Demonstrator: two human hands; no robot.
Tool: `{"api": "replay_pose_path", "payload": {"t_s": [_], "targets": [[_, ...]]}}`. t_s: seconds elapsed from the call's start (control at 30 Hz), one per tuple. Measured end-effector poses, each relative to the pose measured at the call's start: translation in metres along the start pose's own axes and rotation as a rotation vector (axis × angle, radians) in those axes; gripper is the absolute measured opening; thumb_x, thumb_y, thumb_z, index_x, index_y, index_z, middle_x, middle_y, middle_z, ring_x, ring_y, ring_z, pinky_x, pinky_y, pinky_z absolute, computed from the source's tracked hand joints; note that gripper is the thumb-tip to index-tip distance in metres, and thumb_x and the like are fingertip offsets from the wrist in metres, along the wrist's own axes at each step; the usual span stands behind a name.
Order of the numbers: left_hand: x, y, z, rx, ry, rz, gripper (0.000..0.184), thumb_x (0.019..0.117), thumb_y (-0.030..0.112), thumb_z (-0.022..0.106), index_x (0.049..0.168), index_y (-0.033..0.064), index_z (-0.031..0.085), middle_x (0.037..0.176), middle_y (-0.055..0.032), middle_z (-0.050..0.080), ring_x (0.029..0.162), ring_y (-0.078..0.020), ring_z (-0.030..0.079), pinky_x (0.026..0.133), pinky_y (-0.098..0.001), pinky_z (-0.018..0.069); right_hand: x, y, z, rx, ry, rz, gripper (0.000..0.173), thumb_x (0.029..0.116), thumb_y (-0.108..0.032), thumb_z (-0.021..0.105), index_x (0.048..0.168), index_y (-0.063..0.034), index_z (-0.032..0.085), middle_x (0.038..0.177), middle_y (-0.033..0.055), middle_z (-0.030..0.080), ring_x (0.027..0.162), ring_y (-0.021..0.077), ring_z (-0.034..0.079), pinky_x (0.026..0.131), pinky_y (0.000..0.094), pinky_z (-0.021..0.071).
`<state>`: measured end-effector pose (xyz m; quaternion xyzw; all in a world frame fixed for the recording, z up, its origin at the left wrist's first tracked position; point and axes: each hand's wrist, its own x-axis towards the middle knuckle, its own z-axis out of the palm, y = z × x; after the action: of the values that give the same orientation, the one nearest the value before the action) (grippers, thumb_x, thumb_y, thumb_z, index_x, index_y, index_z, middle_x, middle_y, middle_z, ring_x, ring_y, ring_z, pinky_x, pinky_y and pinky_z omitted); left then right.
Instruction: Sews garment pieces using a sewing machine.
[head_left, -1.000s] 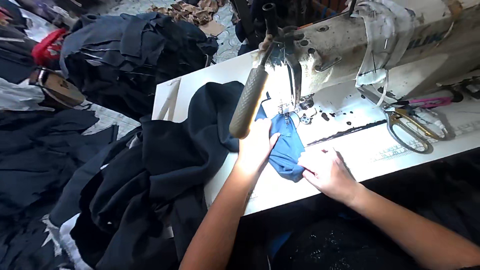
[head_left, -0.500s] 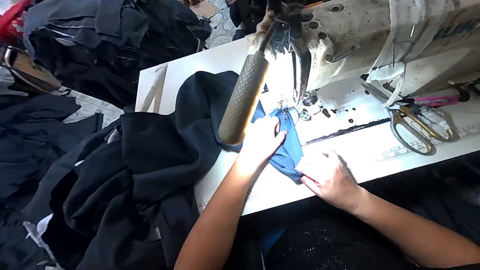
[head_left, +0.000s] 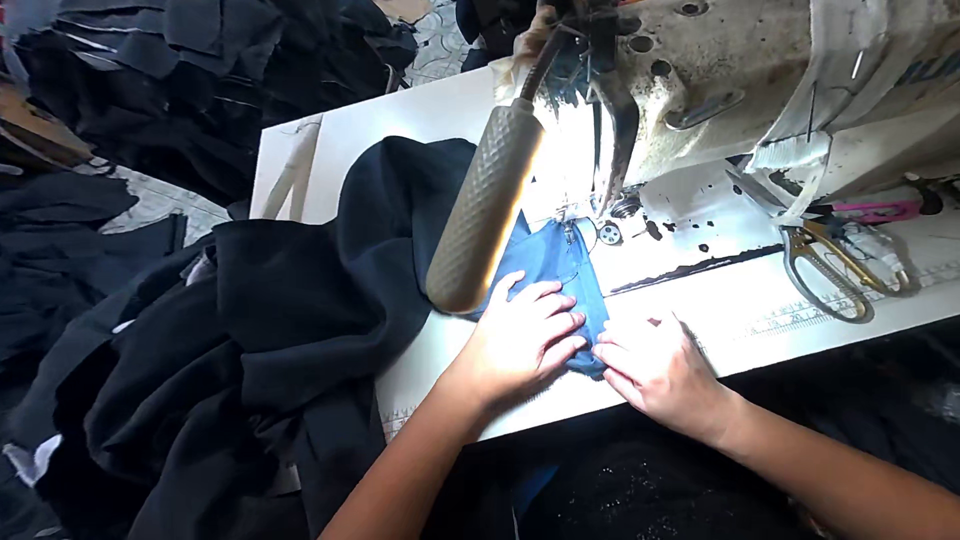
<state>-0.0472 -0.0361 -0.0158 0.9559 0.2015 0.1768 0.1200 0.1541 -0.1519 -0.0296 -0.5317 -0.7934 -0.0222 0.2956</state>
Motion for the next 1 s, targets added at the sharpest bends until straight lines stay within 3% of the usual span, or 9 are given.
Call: {"api": "replay_pose_path", "payload": {"t_s": [0.3,0.47,0.57,0.73,0.8,0.87,0.9,0.97,1.0], "targets": [[0.020,-0.019,-0.009,-0.082,0.003,-0.041,0.034,0.1026,0.031,0.052,0.100,0.0164,0.082,0.116,-0.0039,0.077,0.124,-0.0253,0.065,0.107,-0.0662,0.0349,0.032,0.026,-0.004,0.051,-0.140,0.001,0.028,0.0946,-0.018,0.051,0.093,-0.0076,0.077,0.089,0.0101,0.074,0.088,0.0267,0.072,0.086,0.0507,0.0490],[0.028,-0.049,-0.006,-0.031,-0.057,-0.106,0.036,0.1039,0.039,0.050,0.109,0.0198,0.080,0.129,0.0007,0.072,0.131,-0.0219,0.061,0.116,-0.0649,0.0288,0.060,0.041,-0.005,0.026,-0.253,-0.032,0.026,0.0947,-0.018,0.053,0.089,-0.0079,0.076,0.085,0.0097,0.072,0.087,0.0271,0.070,0.094,0.0534,0.0451],[0.038,-0.048,-0.011,-0.052,-0.060,-0.208,0.032,0.1033,0.032,0.053,0.112,0.0160,0.080,0.130,-0.0024,0.071,0.134,-0.0249,0.059,0.118,-0.0645,0.0262,0.072,0.052,-0.004,-0.008,-0.287,-0.038,0.023,0.0932,-0.015,0.057,0.095,-0.0068,0.078,0.094,0.0118,0.075,0.095,0.0285,0.072,0.101,0.0558,0.0440],[0.039,-0.047,0.004,-0.093,0.102,-0.198,0.032,0.1048,0.025,0.052,0.116,0.0097,0.077,0.135,-0.0123,0.067,0.138,-0.0359,0.053,0.118,-0.0689,0.0233,0.079,0.055,-0.002,0.160,-0.192,0.129,0.022,0.0836,-0.006,0.067,0.102,-0.0005,0.078,0.108,0.0172,0.075,0.107,0.0336,0.070,0.097,0.0602,0.0467],[0.029,-0.043,-0.006,-0.220,0.141,-0.133,0.026,0.1005,0.022,0.056,0.108,0.0097,0.078,0.120,-0.0102,0.071,0.125,-0.0288,0.061,0.112,-0.0566,0.0383,0.078,0.057,-0.003,0.277,-0.200,0.256,0.023,0.0834,-0.004,0.068,0.105,0.0008,0.077,0.112,0.0147,0.074,0.109,0.0249,0.068,0.098,0.0488,0.0501],[0.019,-0.041,-0.027,-0.333,0.065,-0.163,0.013,0.0920,0.020,0.067,0.089,0.0099,0.075,0.086,-0.0028,0.069,0.084,-0.0152,0.066,0.076,-0.0361,0.0540,0.082,0.054,-0.007,0.340,-0.206,0.366,0.018,0.0825,-0.001,0.071,0.100,0.0026,0.075,0.109,0.0137,0.073,0.106,0.0196,0.067,0.095,0.0407,0.0509],[0.017,-0.045,-0.031,-0.311,-0.002,-0.250,0.014,0.0906,0.020,0.071,0.092,0.0075,0.076,0.085,-0.0060,0.069,0.080,-0.0185,0.067,0.070,-0.0392,0.0551,0.083,0.053,-0.008,0.345,-0.190,0.386,0.015,0.0818,0.000,0.073,0.097,0.0033,0.073,0.106,0.0141,0.073,0.105,0.0197,0.066,0.094,0.0404,0.0506],[0.024,-0.050,-0.020,-0.125,-0.073,-0.441,0.041,0.0937,0.029,0.073,0.126,0.0038,0.068,0.121,-0.0172,0.067,0.113,-0.0347,0.065,0.092,-0.0570,0.0527,0.086,0.051,-0.009,0.343,-0.177,0.408,0.011,0.0833,0.002,0.074,0.094,0.0039,0.074,0.102,0.0138,0.072,0.100,0.0194,0.066,0.092,0.0405,0.0515],[0.031,-0.052,-0.008,-0.026,-0.040,-0.452,0.056,0.0942,0.035,0.072,0.138,0.0027,0.059,0.137,-0.0187,0.061,0.128,-0.0367,0.058,0.102,-0.0589,0.0471,0.086,0.052,-0.007,0.336,-0.177,0.403,0.009,0.0838,0.000,0.074,0.092,0.0020,0.074,0.100,0.0117,0.072,0.098,0.0178,0.067,0.091,0.0402,0.0519]]}}
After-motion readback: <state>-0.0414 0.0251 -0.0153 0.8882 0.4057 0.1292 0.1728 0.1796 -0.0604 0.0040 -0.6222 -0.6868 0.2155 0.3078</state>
